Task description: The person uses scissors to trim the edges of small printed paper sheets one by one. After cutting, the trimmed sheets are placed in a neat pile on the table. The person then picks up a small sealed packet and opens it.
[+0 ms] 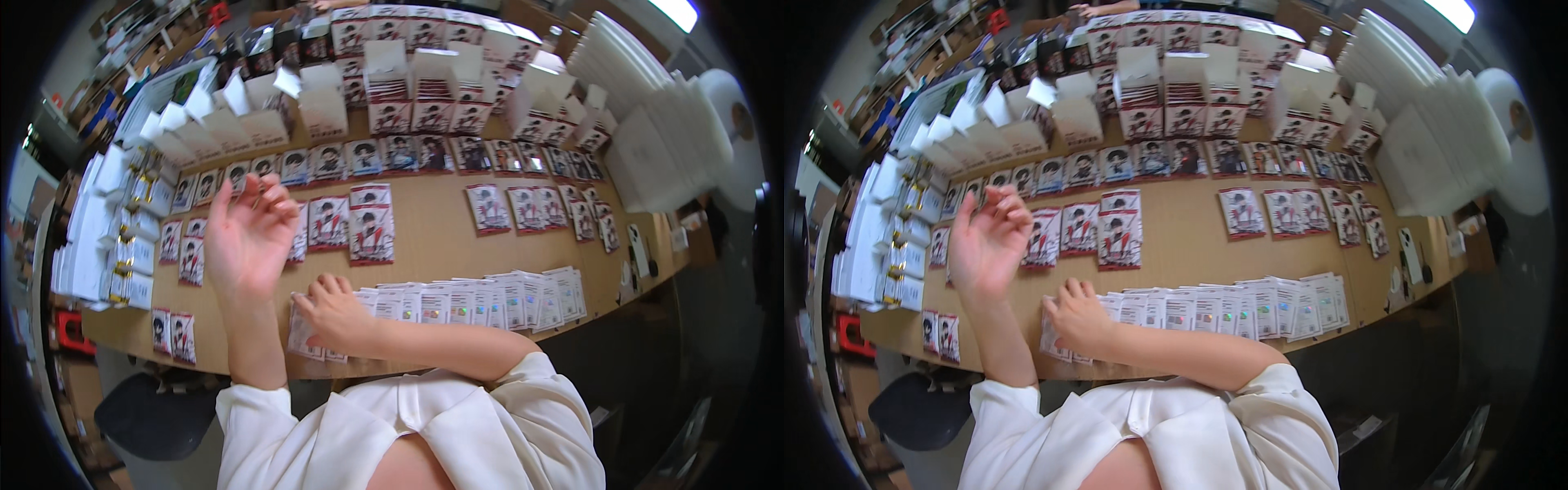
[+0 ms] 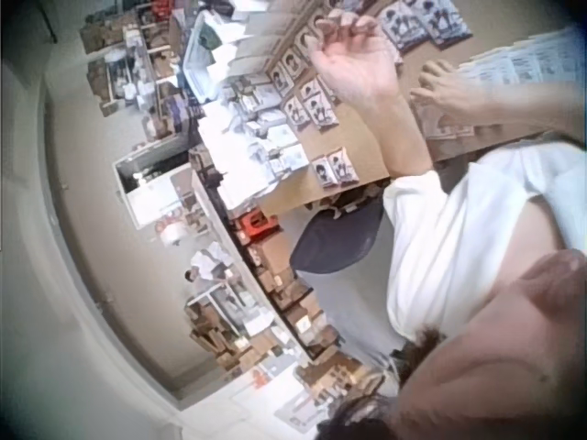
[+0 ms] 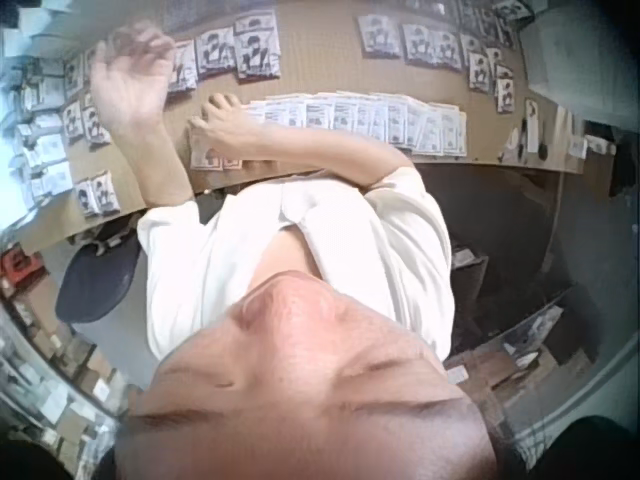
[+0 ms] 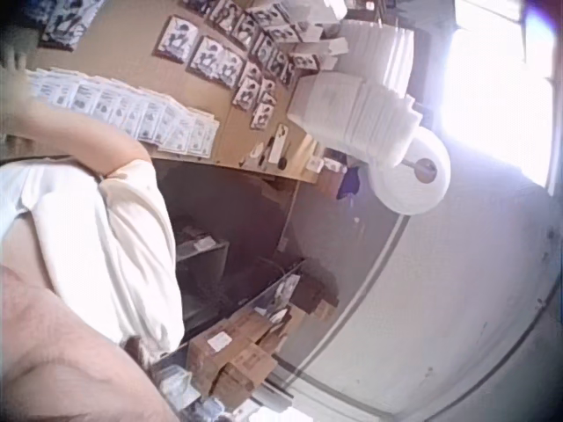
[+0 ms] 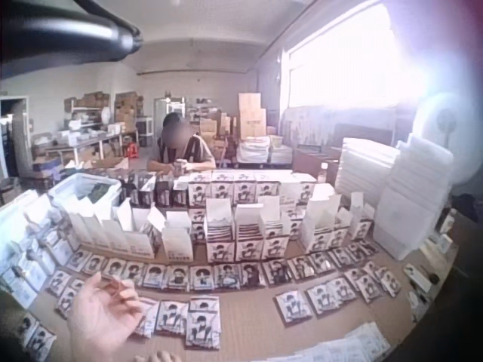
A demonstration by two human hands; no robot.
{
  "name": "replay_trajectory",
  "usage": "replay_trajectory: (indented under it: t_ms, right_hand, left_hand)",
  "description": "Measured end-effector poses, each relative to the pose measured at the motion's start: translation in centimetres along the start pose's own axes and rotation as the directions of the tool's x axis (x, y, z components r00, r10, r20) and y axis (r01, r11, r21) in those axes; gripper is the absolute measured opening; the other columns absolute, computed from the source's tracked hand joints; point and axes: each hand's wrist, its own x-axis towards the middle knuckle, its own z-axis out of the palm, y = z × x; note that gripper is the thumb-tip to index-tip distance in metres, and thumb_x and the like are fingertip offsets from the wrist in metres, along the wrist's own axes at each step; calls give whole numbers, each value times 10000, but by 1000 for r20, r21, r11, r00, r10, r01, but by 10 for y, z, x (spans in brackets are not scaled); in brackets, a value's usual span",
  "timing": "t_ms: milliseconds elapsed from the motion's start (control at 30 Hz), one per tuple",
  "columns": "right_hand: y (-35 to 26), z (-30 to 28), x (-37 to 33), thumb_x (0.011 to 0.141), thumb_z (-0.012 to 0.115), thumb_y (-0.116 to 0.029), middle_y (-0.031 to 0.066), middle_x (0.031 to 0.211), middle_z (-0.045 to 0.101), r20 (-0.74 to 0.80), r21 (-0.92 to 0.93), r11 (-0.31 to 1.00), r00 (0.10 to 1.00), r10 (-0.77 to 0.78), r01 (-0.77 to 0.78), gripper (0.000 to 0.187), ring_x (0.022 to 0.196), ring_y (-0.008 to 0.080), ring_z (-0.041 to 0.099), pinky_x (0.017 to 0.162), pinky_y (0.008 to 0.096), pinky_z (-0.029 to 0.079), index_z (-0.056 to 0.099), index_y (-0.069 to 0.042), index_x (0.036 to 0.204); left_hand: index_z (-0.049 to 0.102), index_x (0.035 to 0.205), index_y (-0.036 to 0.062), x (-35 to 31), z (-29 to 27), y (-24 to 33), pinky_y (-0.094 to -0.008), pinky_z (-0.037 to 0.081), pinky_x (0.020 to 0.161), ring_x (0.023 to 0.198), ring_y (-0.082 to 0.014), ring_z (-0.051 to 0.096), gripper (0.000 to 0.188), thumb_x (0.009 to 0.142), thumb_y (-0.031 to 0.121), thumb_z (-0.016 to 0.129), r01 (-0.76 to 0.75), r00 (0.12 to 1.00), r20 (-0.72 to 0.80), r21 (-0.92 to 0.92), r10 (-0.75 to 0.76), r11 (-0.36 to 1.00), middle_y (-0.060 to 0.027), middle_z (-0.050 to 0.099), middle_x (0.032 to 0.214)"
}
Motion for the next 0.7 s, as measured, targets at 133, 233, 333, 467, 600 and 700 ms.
replay_trajectory:
  t_ms: [133,233,333,467,600,700]
  right_hand:
    - [-5,-4,0,646,727,-216,171,914,553,-34,156,987,998,49,-43,557,910,350,508,763,422,400,449,-14,1084]
    - [-4,-19,-5,744,644,-160,220,754,592,104,401,909,991,80,-116,332,730,395,589,603,464,446,435,-10,954]
    - [5,-58,-27,811,585,-147,220,743,587,-14,572,779,946,324,-258,262,696,385,590,577,460,445,421,-21,973]
    - [25,-112,-61,849,541,-89,181,709,584,-497,406,878,745,444,-253,229,591,348,580,507,414,438,413,-15,1022]
    - [23,-123,-76,843,546,-75,159,696,581,-559,327,905,717,417,-271,211,594,315,583,515,390,440,434,0,1006]
    - [18,-126,-78,838,553,-68,147,714,589,-538,203,927,756,374,-314,150,625,301,581,551,360,454,500,14,952]
  left_hand:
    - [497,888,-6,-4,5,-1,-284,361,700,757,-152,414,187,864,179,509,-98,995,10,80,98,992,-71,428,881]
    - [496,925,12,-5,5,-2,-283,368,703,754,-148,417,177,868,180,506,-160,986,75,192,148,968,-67,440,893]
    - [485,1001,23,-3,5,-16,-289,385,742,798,-147,444,264,862,244,529,-279,939,311,449,145,849,-72,463,952]
    - [355,1263,44,-13,13,-43,-380,339,938,1105,-256,431,861,571,301,799,-598,800,545,758,-253,-261,-125,445,1174]
    - [337,1280,62,-12,-7,-91,-429,318,967,1125,-320,420,885,550,229,808,-590,807,540,718,-238,-369,-146,442,1188]
    - [374,1229,60,-7,-20,-102,-434,326,967,1095,-331,438,803,544,141,786,-645,755,632,669,-172,-369,-128,469,1163]
